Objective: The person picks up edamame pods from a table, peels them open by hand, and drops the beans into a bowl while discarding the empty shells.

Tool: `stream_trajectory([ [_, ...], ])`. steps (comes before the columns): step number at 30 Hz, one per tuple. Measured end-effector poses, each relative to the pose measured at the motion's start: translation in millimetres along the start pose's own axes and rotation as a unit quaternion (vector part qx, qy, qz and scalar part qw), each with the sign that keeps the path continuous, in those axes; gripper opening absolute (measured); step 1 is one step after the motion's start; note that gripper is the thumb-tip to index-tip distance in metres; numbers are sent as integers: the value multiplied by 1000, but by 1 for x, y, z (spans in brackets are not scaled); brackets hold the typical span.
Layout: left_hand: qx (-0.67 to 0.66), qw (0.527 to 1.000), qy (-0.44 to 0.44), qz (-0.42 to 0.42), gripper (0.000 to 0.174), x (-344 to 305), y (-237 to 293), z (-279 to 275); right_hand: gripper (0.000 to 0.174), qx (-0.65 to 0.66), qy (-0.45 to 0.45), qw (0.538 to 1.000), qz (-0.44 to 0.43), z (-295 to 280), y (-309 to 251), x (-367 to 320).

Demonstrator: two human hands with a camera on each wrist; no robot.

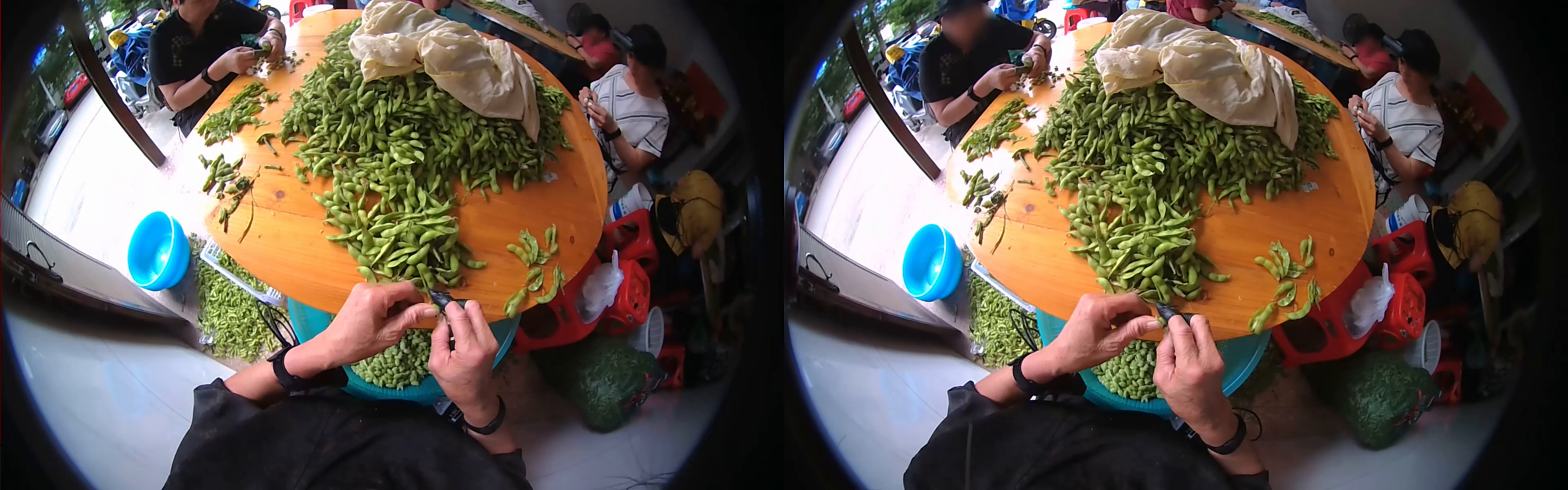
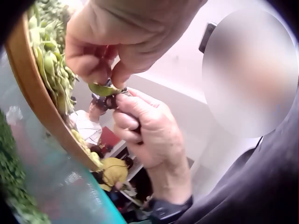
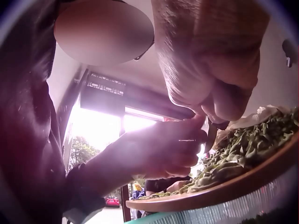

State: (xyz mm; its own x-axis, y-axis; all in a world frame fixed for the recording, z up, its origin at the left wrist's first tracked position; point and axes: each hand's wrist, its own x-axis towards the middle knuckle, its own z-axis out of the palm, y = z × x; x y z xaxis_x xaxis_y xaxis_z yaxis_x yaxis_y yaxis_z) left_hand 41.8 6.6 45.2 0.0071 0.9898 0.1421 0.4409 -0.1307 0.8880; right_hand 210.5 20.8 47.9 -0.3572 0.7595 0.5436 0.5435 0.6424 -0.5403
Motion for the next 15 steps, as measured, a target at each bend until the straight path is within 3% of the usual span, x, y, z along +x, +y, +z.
stream_trajectory([
  [2,-231,969,-63,-54,30,1,-2,5,23,0,-1,1000,-8,0,1,1],
  [7,-265,954,-109,-85,35,-2,-16,10,23,40,-2,999,-11,0,-3,0],
  [10,-328,926,-146,-116,33,-3,-17,7,19,108,-46,993,17,-7,8,2],
  [11,-317,930,-152,-108,32,-3,-19,7,17,230,-85,961,130,-7,14,0],
  [12,-306,933,-159,-100,30,-4,-20,7,15,346,-121,900,238,-7,18,-1],
  [13,-268,941,-183,-95,25,-4,-19,3,16,389,-126,871,273,-9,18,0],
  [14,-268,941,-183,-96,25,-4,-21,2,16,389,-126,871,273,-11,19,0],
  [15,-304,927,-196,-99,21,-5,-23,2,16,442,-133,834,301,-15,20,1],
])
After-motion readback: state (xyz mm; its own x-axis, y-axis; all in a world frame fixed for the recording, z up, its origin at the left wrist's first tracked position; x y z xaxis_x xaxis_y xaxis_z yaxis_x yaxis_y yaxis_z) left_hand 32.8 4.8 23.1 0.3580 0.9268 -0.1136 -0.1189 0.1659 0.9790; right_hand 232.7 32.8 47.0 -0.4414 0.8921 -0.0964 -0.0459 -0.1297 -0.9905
